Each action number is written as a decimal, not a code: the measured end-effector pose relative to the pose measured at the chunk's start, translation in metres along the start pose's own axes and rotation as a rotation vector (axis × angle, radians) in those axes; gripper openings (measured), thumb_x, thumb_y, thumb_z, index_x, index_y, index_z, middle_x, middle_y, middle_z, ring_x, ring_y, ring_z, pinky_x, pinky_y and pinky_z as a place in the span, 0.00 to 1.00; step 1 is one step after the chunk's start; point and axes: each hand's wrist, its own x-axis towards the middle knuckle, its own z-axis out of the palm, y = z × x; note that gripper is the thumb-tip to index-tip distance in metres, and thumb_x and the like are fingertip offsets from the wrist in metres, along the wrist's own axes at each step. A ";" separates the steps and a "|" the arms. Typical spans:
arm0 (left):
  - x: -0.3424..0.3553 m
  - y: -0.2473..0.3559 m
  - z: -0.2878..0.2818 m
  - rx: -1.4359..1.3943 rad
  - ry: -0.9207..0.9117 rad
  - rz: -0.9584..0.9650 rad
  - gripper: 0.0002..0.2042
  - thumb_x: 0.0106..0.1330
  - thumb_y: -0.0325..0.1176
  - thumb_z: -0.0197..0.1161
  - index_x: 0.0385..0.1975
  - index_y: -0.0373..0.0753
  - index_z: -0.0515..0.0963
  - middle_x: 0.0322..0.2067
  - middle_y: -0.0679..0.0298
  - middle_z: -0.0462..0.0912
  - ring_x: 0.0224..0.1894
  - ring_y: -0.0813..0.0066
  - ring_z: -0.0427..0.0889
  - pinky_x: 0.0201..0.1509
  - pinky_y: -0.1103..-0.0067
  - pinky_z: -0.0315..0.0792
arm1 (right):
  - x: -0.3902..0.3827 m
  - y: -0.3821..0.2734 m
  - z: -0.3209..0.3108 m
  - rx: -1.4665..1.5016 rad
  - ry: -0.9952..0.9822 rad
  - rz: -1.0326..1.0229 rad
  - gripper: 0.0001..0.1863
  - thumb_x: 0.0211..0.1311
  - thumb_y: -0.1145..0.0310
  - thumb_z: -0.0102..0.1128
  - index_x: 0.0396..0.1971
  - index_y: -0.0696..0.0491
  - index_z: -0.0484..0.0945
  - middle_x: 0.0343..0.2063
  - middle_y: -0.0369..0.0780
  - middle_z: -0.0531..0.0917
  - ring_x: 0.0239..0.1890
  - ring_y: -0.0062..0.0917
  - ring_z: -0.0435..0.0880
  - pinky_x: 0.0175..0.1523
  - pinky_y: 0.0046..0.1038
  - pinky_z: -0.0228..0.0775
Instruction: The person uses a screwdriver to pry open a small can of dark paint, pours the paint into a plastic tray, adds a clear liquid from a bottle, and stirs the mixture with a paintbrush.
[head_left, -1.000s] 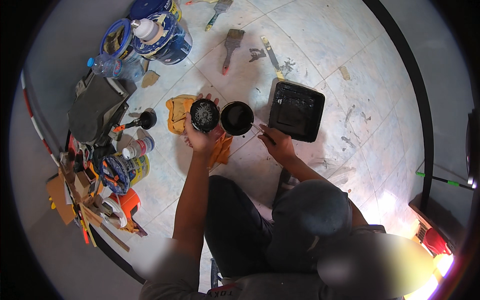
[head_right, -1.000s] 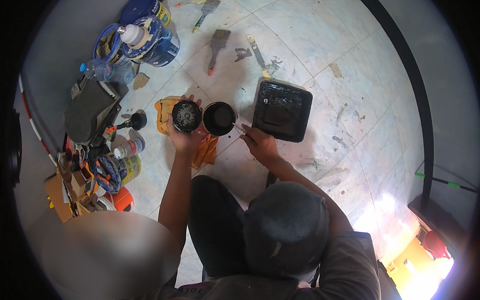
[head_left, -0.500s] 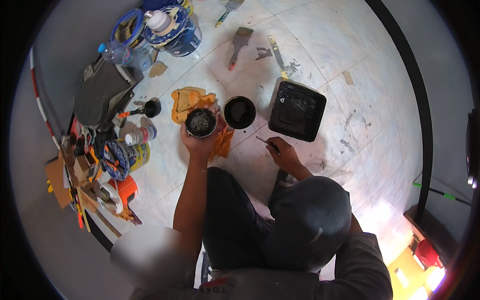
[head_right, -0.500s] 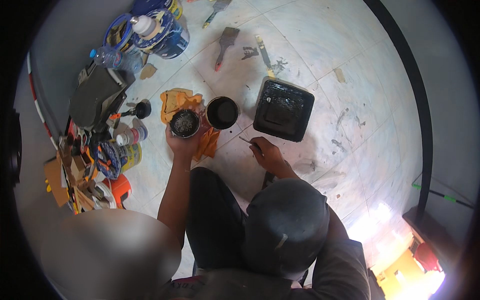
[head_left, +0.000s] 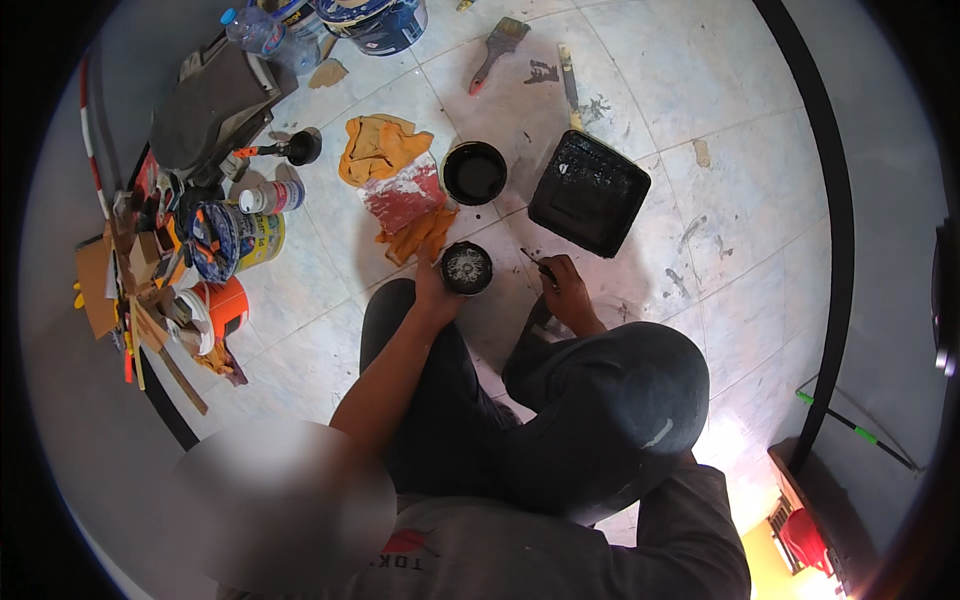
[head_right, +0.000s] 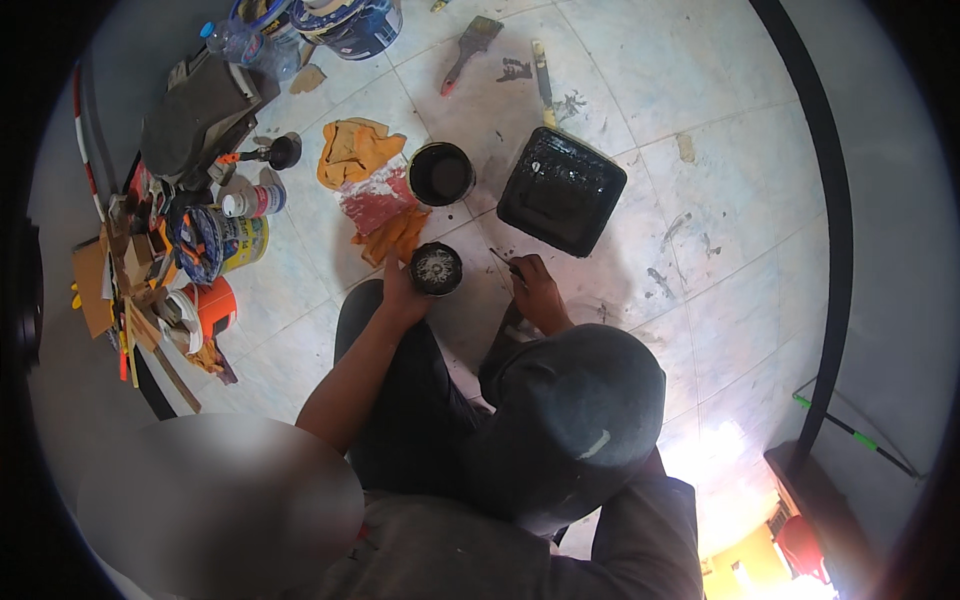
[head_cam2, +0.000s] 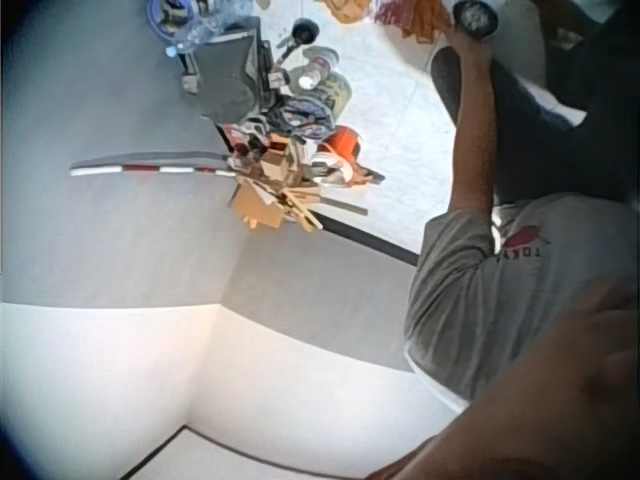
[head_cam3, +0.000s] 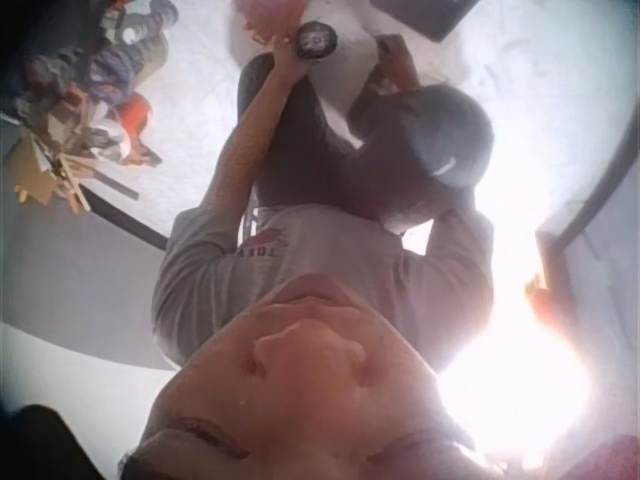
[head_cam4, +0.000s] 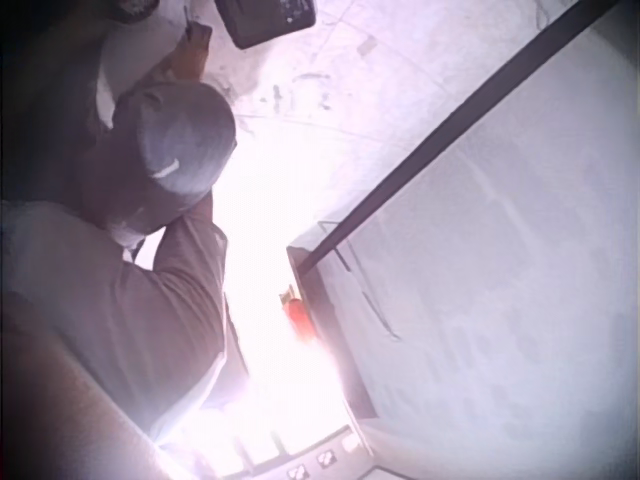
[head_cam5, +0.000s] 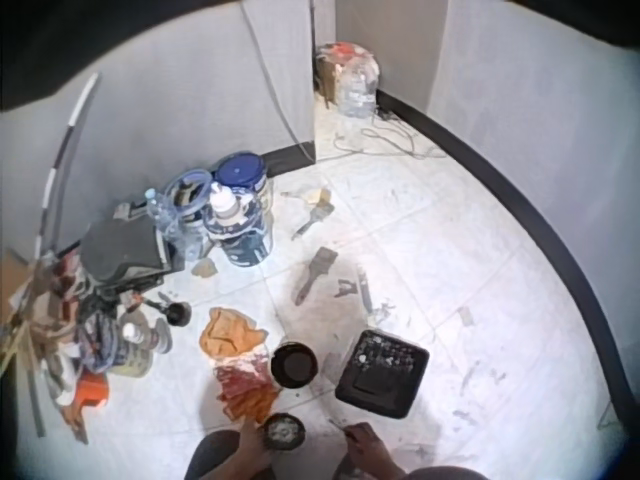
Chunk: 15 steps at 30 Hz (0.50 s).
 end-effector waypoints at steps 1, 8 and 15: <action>0.009 -0.006 0.001 0.023 0.016 -0.013 0.41 0.83 0.70 0.39 0.73 0.37 0.71 0.65 0.52 0.82 0.68 0.51 0.82 0.76 0.51 0.72 | 0.002 0.002 -0.004 -0.006 -0.006 -0.005 0.15 0.70 0.77 0.63 0.55 0.55 0.80 0.50 0.50 0.82 0.53 0.54 0.84 0.55 0.49 0.79; 0.052 -0.024 0.002 0.396 0.156 0.008 0.45 0.78 0.76 0.43 0.76 0.39 0.69 0.62 0.59 0.84 0.59 0.58 0.84 0.65 0.61 0.75 | 0.013 0.015 -0.005 -0.208 0.035 -0.143 0.16 0.69 0.77 0.63 0.55 0.56 0.82 0.50 0.50 0.83 0.55 0.51 0.84 0.58 0.48 0.79; 0.080 -0.025 -0.054 0.963 0.130 0.397 0.37 0.79 0.65 0.57 0.69 0.34 0.75 0.57 0.50 0.87 0.56 0.48 0.86 0.61 0.62 0.77 | 0.031 0.016 0.008 -0.332 -0.053 -0.117 0.17 0.68 0.77 0.60 0.56 0.55 0.83 0.54 0.48 0.83 0.56 0.48 0.84 0.62 0.44 0.80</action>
